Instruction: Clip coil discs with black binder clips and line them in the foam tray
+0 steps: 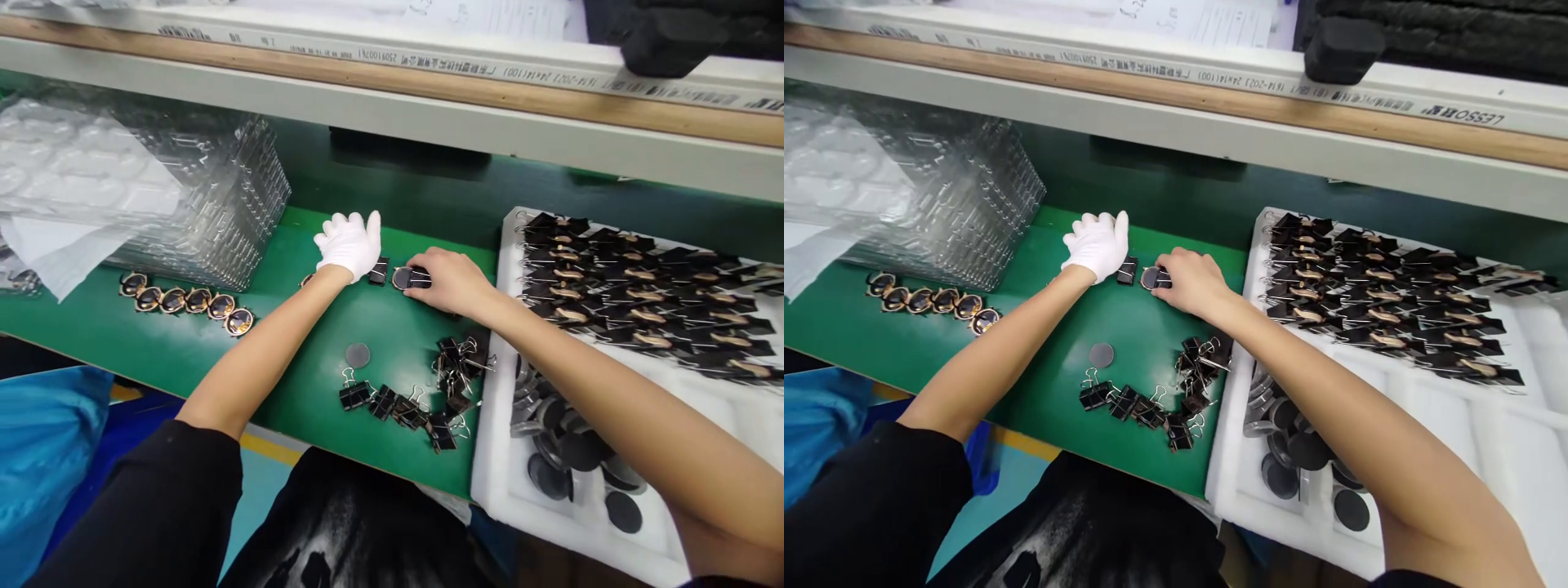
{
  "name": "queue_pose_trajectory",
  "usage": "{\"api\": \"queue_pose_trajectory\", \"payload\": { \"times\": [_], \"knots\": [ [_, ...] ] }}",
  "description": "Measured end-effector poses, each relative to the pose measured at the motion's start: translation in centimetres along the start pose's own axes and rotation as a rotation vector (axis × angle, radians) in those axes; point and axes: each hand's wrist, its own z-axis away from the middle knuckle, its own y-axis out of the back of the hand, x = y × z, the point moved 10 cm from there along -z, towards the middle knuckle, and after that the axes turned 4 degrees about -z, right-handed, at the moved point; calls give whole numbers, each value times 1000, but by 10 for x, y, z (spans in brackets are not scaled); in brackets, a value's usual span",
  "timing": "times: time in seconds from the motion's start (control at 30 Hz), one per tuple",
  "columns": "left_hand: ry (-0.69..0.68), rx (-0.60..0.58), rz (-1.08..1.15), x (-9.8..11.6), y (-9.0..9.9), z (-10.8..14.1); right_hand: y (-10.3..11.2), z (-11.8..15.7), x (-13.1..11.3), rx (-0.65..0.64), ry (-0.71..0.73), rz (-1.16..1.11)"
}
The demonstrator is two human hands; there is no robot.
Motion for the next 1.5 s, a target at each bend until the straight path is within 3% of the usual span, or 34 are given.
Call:
{"api": "queue_pose_trajectory", "payload": {
  "times": [0.43, 0.57, 0.7, 0.77, 0.8, 0.87, 0.9, 0.93, 1.0, 1.1, 1.33, 1.43, 1.5],
  "knots": [
    [-20, -15, -20, 0, -3, -2, -7, -15, -12, 38, 46, -131],
    [-94, -18, 178, 2, 3, -3, -7, -16, -16, 7, 89, -172],
    [-367, -24, 496, 18, 35, 21, 17, -9, -17, -26, 129, -280],
    [-626, 77, 489, 35, 65, 49, 26, 2, -14, -131, 100, -549],
    [-687, 134, 420, 40, 77, 61, 27, 10, -13, -206, 63, -737],
    [-652, 216, 292, 44, 92, 77, 26, 33, -15, -339, -7, -1078],
    [-620, 243, 251, 48, 97, 84, 29, 45, -16, -344, -8, -1154],
    [-595, 255, 231, 53, 101, 91, 34, 56, -16, -293, 15, -1160],
    [-588, 233, 248, 69, 104, 105, 52, 80, -11, -69, 84, -1027],
    [-629, 129, 354, 98, 99, 126, 65, 122, 1, 218, 88, -878],
    [-761, 40, 478, 159, 87, 157, 54, 189, 33, 383, -76, -955],
    [-900, -21, 437, 179, 86, 171, 74, 213, 54, 433, -73, -836],
    [-989, -40, 391, 174, 90, 175, 101, 237, 89, 508, -78, -700]
  ]
}}
